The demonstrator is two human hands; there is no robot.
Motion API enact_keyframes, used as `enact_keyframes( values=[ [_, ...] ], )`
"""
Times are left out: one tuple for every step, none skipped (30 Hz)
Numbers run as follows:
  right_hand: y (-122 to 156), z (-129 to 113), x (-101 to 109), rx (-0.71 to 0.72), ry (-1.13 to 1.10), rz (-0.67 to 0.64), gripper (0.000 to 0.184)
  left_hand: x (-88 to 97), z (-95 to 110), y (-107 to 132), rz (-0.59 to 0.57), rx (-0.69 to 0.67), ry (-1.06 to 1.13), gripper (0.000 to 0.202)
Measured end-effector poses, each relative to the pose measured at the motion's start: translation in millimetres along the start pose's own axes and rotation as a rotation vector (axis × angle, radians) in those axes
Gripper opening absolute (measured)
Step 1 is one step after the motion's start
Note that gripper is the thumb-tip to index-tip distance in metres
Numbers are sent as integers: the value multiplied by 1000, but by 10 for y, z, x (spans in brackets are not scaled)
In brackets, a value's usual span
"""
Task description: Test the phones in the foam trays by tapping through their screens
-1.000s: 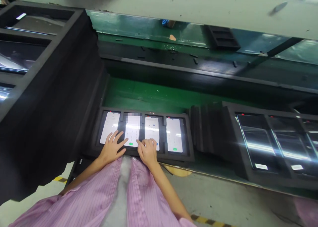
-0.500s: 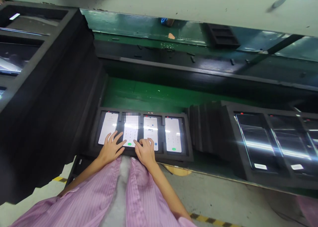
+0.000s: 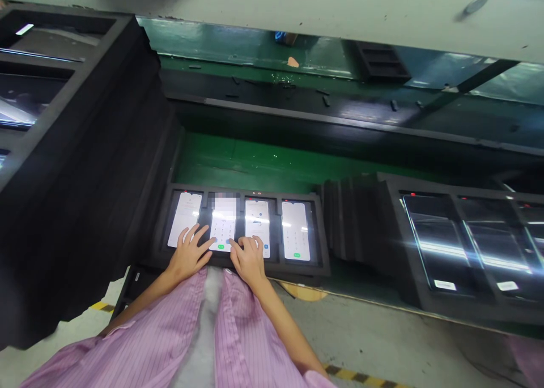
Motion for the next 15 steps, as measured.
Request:
enact_keyframes(
  values=[
    [0,-3,0,4,0,2,32,-1,2,1,6,-5,-19,35],
    [1,-5,-2,7,-1,2,32,-1,6,3,13,-12,-44,35],
    [3,-6,-7,9,-1,-2,32,0,13,6,20,-21,-73,36],
    [6,-5,-14,8,-2,-7,32,2,20,9,27,-30,-103,36],
    [9,-3,-22,5,-2,-14,32,6,28,12,35,-37,-133,36],
    [11,1,-30,2,-1,-21,32,13,37,15,44,-42,-159,36],
    [13,5,-38,-3,-1,-29,33,23,45,17,56,-46,-182,36],
    [12,9,-44,-6,0,-38,33,33,53,19,68,-49,-203,36],
    [10,13,-50,-11,1,-46,33,44,61,20,81,-53,-220,36],
    [7,17,-53,-16,3,-53,32,53,70,21,93,-58,-233,36],
    [3,20,-54,-19,5,-58,32,61,77,22,104,-64,-243,36],
    [-2,18,-54,-18,4,-62,32,67,83,22,114,-69,-250,36],
    [-7,13,-53,-12,1,-65,32,72,87,22,122,-75,-255,35],
    [-10,3,-53,-1,-5,-67,33,74,89,22,126,-78,-259,35],
    [-13,-11,-55,14,-13,-70,33,73,88,22,128,-81,-262,35]
  ],
)
Point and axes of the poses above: each hand's wrist, its own y-axis away from the middle knuckle, its own x-axis out of the back of the hand, z = x × y, the point moved 6 cm from there along -y, towards the middle knuckle, and after that the axes turned 14 degrees about x, right-handed, at the moved point
